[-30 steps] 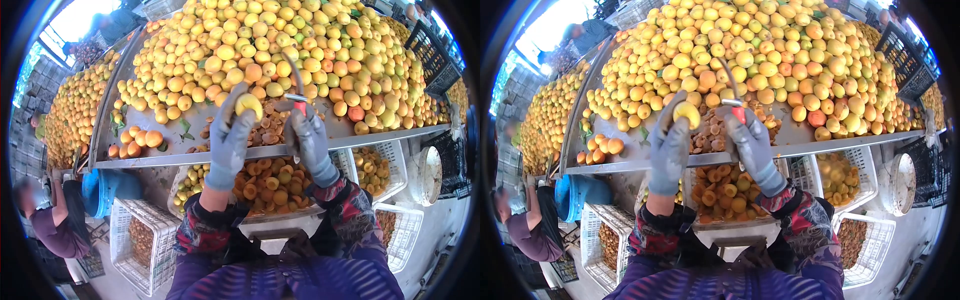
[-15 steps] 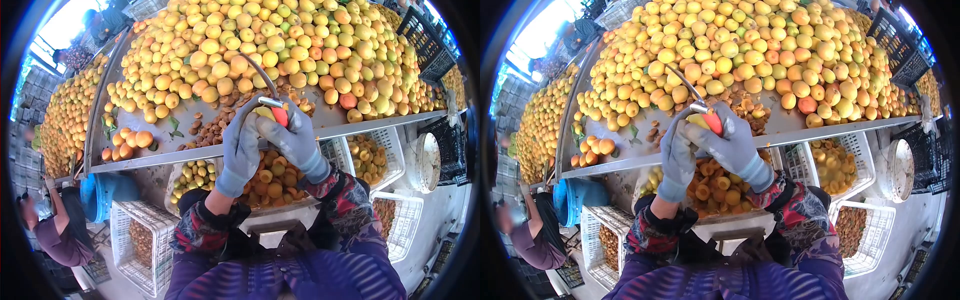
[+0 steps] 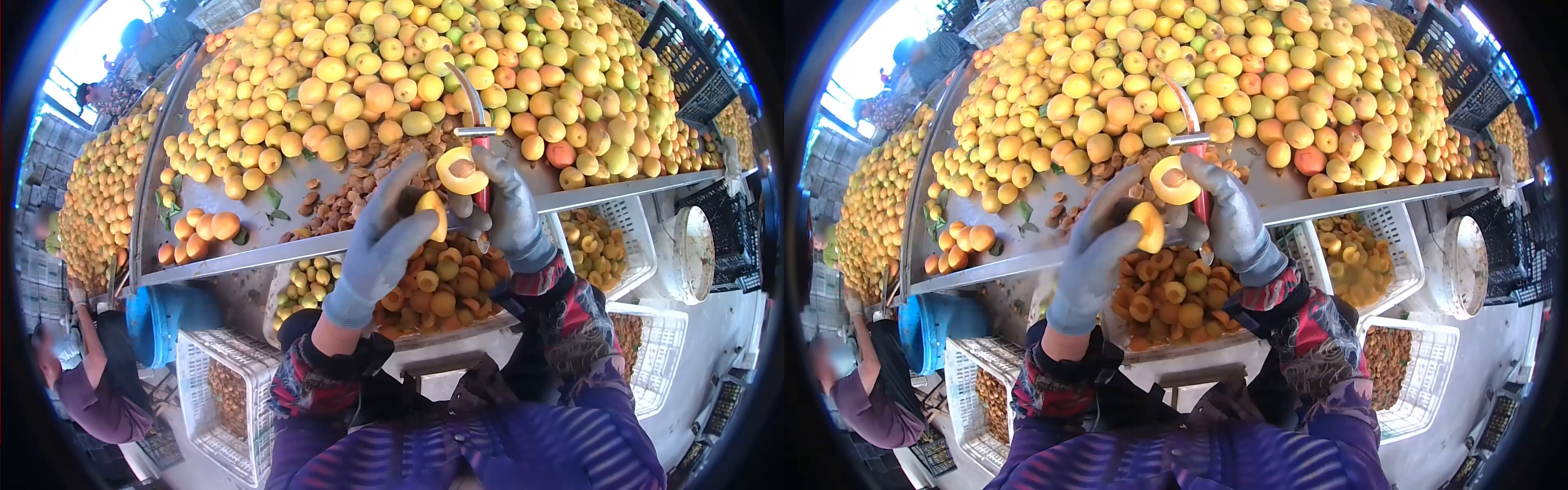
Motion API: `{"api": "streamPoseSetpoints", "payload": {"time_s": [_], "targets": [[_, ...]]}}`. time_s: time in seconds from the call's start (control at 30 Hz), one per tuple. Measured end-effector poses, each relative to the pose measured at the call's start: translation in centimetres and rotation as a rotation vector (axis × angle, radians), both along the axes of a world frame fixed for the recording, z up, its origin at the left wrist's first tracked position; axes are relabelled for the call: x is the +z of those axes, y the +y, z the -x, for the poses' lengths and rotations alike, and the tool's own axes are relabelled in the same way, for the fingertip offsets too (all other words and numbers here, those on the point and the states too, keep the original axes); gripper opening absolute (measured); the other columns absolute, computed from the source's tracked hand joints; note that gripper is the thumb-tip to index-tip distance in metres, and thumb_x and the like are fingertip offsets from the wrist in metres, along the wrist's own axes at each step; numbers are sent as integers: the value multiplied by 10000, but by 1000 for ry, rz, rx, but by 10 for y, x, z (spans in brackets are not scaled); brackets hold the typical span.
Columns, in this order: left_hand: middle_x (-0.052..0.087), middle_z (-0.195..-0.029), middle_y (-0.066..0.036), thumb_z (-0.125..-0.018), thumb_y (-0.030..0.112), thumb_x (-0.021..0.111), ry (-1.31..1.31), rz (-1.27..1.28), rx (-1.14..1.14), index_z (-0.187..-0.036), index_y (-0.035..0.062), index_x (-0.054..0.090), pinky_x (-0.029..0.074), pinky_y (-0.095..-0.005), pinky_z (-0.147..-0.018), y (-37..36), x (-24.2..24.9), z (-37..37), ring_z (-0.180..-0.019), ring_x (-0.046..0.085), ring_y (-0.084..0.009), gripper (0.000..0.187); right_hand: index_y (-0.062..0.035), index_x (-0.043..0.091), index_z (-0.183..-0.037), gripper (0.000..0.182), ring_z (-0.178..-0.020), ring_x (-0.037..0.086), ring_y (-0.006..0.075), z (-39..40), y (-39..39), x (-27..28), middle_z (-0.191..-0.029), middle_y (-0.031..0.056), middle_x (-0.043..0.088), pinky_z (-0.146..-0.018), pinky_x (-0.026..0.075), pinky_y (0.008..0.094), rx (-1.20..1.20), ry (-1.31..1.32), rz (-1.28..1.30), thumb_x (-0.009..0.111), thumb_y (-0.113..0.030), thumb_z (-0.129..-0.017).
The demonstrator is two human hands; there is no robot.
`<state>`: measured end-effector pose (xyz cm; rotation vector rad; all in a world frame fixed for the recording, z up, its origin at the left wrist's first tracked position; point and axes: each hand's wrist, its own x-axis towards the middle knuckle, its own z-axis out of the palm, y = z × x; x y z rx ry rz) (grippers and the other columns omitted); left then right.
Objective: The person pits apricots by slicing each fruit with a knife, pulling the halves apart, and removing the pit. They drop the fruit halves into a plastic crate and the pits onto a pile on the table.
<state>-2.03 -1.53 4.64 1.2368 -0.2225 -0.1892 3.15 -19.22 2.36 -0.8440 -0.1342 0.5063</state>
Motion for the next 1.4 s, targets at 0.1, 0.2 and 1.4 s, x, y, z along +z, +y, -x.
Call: {"api": "streamPoseSetpoints", "payload": {"time_s": [0.1, 0.2, 1.4], "targets": [[549, -1065, -75, -887, 19, 567, 1, 67, 86, -1376, -26, 357, 442, -245, -832, -10, -6, 2, -938, 544, -129, 534, -45, 586, -925, 402, -373, 407, 101, 3, 1, 2, -596, 46, 573, -353, 306, 225, 11, -88, 192, 469, -430, -931], [572, -997, -54, -900, 50, 586, 30, 148, 172, -1293, -32, 469, 470, -223, -755, -11, -1, 0, -832, 571, -94, 418, -37, 579, -981, 404, -376, 420, 87, 11, 8, 8, -596, 46, 573, -351, 315, 209, -36, -119, 449, 499, -428, -923], [564, -886, 13, -961, 209, 518, -115, -92, 309, -1132, 67, 532, 438, -144, -585, -17, -16, -8, -727, 538, -28, 222, -87, 600, -997, 257, -451, 420, 26, 24, 24, 19, -617, -42, 509, -401, 305, 171, -194, -171, 450, 577, -330, -915]]}}
